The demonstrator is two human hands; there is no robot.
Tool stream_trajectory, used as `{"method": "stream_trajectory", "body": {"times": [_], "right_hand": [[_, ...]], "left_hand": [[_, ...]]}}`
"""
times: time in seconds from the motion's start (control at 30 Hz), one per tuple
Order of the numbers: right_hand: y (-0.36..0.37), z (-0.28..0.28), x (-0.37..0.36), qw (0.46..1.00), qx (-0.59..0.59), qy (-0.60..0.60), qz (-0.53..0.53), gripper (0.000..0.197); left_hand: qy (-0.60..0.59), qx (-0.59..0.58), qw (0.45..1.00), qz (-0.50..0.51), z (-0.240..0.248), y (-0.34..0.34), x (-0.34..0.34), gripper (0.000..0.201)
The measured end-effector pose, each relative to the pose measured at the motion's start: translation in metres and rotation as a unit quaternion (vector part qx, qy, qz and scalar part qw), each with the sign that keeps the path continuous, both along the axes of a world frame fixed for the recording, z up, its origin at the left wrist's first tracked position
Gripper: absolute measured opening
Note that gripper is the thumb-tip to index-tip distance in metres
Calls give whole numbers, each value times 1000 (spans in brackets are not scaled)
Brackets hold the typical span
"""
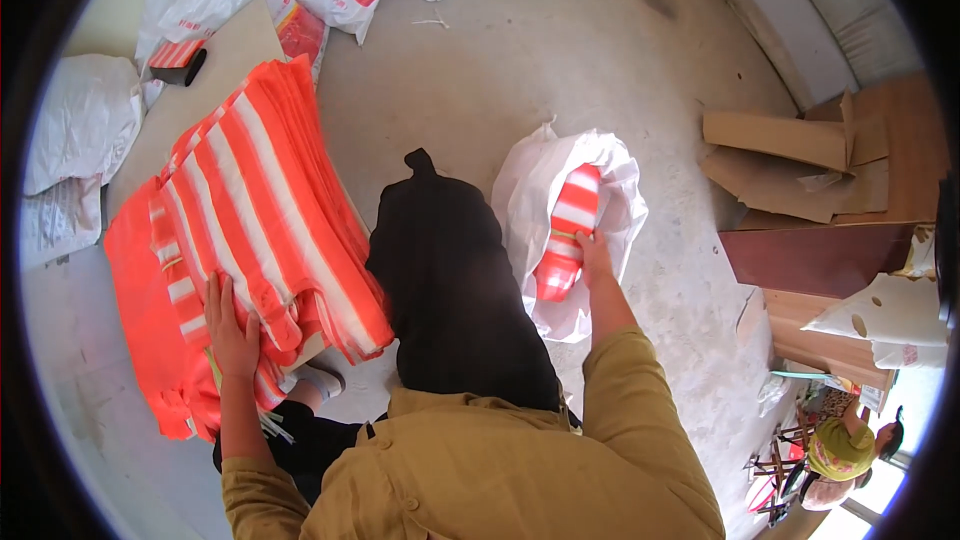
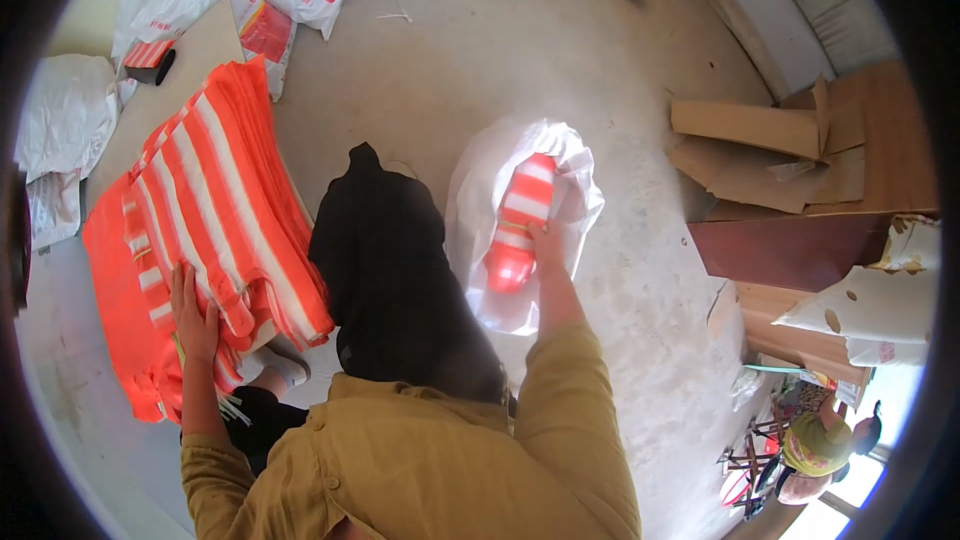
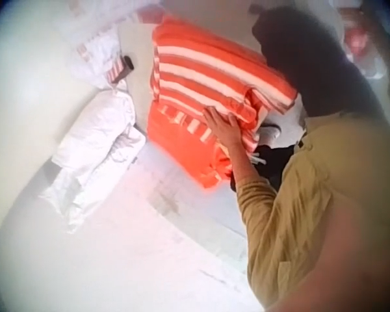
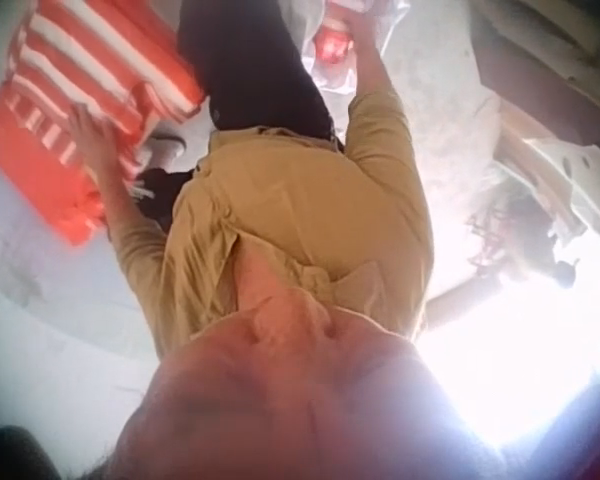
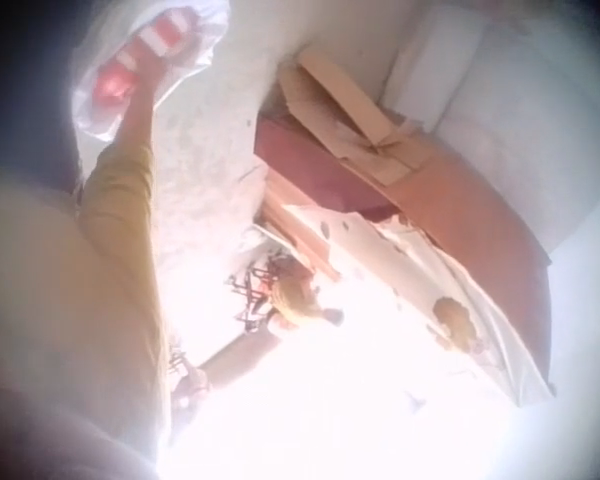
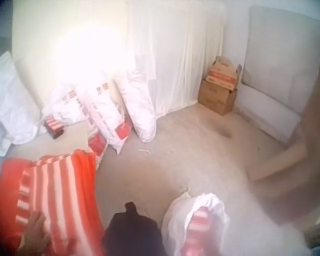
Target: The person folds striped plastic bags into compact bundles by hand and secures each bundle by tying it with a string.
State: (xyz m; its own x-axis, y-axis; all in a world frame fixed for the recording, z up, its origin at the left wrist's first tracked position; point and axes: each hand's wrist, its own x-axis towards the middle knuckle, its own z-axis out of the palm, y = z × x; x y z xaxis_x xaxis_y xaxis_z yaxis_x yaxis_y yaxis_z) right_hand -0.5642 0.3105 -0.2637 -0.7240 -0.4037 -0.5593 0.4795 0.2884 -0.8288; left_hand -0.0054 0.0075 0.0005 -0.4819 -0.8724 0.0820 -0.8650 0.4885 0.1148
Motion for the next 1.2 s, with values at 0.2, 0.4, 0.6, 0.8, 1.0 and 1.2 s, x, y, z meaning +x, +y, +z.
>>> {"method": "stream_trajectory", "body": {"times": [0.2, 0.4, 0.6, 0.8, 1.0, 1.2], "right_hand": [[-10, -14, 17, 997, 78, 15, -12, 58], [-6, 0, 5, 997, 69, -8, -33, 64], [-20, 2, -18, 988, 125, 83, 37, 66], [-30, 8, -33, 967, 185, 156, 75, 70], [-29, 2, 26, 875, 309, 357, 109, 73], [-20, 16, 58, 693, 425, 448, 372, 68]], "left_hand": [[-13, -4, 1000, 3, 0, 0, 3, 65], [-11, -3, 1000, 2, -3, 0, -2, 64], [-11, -4, 1000, -5, -4, -2, -2, 65], [-11, -2, 1000, -11, -3, -1, -3, 65], [-7, -6, 1000, -13, -5, -2, -4, 64], [-2, 5, 1000, 1, 0, 1, -9, 65]]}}
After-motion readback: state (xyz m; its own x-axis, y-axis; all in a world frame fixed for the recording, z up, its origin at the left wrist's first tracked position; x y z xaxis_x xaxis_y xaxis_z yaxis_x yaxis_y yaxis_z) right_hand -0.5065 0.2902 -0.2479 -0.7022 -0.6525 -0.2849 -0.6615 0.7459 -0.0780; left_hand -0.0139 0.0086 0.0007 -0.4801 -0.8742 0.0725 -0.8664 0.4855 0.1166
